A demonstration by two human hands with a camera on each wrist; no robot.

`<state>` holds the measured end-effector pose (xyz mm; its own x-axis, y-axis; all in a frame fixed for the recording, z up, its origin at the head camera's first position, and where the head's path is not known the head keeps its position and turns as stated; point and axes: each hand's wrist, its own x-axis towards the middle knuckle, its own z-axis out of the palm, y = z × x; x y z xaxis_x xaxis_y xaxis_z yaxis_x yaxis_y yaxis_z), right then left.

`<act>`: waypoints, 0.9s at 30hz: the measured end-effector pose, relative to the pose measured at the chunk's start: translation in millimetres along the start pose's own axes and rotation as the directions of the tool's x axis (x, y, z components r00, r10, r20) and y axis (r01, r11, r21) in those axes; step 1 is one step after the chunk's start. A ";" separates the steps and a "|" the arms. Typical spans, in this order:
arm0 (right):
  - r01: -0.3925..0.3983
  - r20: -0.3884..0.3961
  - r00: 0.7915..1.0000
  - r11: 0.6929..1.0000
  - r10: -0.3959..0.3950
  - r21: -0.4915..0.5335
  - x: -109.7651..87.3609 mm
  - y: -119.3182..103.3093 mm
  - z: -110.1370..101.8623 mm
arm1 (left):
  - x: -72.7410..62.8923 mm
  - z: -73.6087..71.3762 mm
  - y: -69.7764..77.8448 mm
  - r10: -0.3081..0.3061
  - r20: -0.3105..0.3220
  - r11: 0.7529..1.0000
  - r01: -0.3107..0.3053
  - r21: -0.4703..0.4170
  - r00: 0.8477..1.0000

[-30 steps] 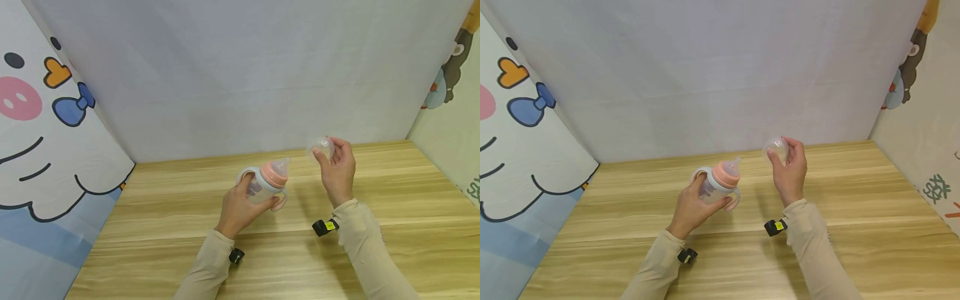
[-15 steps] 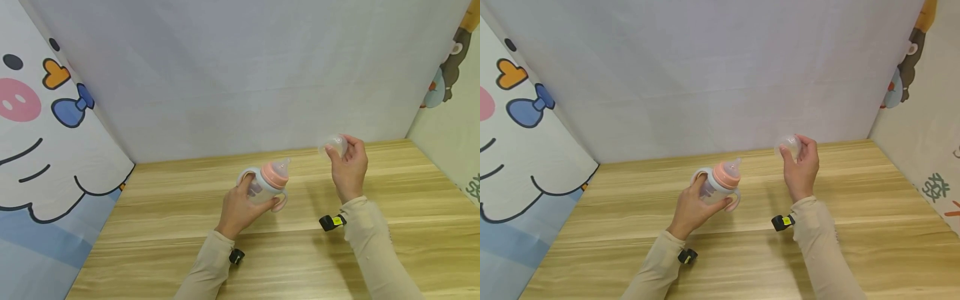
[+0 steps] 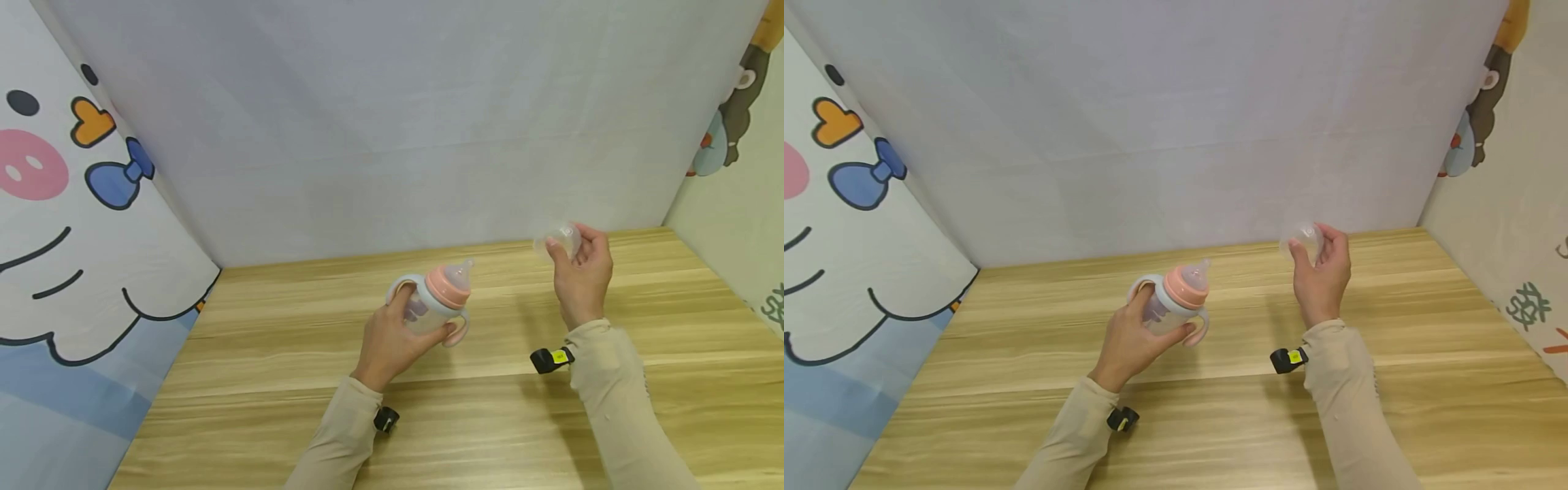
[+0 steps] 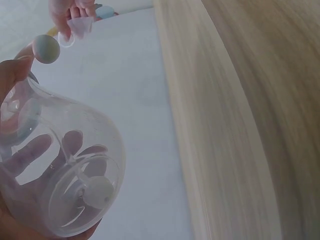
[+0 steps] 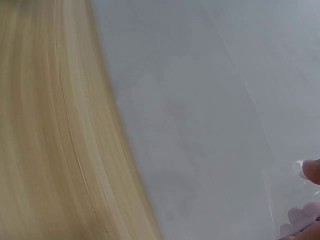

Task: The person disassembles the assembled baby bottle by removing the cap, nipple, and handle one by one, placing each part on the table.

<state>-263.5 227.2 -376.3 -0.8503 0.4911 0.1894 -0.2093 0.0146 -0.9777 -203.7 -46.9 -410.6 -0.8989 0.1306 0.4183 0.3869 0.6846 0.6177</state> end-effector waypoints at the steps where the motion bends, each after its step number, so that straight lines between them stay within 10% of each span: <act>1: -0.005 -0.003 1.000 1.000 0.005 -0.011 0.7 1.3 -0.3 | 0.1 0.1 -0.3 -0.001 -0.001 1.000 0.001 0.000 1.000; 27: -0.122 -0.026 0.992 0.989 0.120 -0.084 14.7 21.0 -12.9 | 1.2 1.1 -2.1 -0.008 -0.001 1.000 0.008 0.003 1.000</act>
<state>-274.1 246.0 -395.2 -0.8565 0.5116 0.0684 -0.0629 0.0279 -0.9976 -205.8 -47.4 -412.1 -0.9017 0.1247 0.4140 0.3793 0.6876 0.6191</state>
